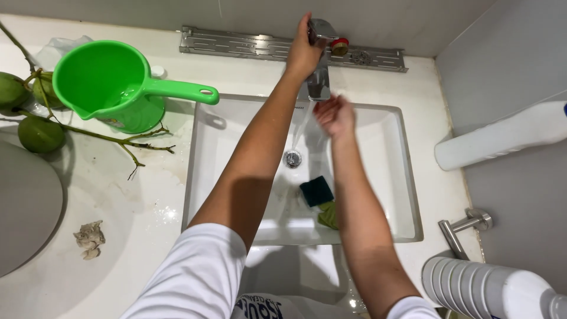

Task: Mop the bathroom floor, clean the drain, wash cleaning materials in the sink, and fill a bucket with water.

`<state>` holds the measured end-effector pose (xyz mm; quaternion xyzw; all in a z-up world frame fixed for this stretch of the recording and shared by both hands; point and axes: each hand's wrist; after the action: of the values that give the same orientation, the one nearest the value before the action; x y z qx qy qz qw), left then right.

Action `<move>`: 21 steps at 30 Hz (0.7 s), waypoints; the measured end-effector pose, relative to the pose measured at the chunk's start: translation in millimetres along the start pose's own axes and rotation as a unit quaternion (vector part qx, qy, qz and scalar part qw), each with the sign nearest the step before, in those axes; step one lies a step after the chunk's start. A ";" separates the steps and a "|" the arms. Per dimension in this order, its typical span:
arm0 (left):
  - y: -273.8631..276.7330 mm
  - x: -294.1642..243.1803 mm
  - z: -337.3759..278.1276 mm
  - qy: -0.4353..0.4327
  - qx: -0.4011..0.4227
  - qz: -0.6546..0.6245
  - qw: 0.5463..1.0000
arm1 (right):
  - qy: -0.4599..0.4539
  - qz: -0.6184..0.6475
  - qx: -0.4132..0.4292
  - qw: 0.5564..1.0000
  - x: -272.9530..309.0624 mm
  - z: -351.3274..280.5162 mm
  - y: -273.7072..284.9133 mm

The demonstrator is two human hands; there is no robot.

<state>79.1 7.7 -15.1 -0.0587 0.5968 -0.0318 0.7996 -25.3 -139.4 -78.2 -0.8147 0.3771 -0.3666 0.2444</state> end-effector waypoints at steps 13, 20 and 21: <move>12.9 41.9 -11.4 -0.114 -0.032 0.224 0.967 | 0.053 0.271 0.196 0.941 -20.1 68.0 46.2; -12.0 -4.4 -6.9 -0.009 -0.099 0.188 0.977 | -0.010 -0.004 0.274 0.962 95.1 -54.0 -111.5; -11.5 -7.2 -6.7 -0.010 -0.096 0.185 0.978 | -0.006 -0.004 0.272 0.962 104.6 -46.9 -104.7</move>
<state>70.8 -3.2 -8.6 -0.0242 0.5896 0.1748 0.7882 30.3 -165.6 64.3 -0.7211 0.2582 -0.4518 0.4574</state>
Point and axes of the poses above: each hand's wrist, its own z-axis towards the middle knuckle, its own y-axis out of the back of the hand, x = y × z, and after that the axes turned 12 degrees about -y, right-handed
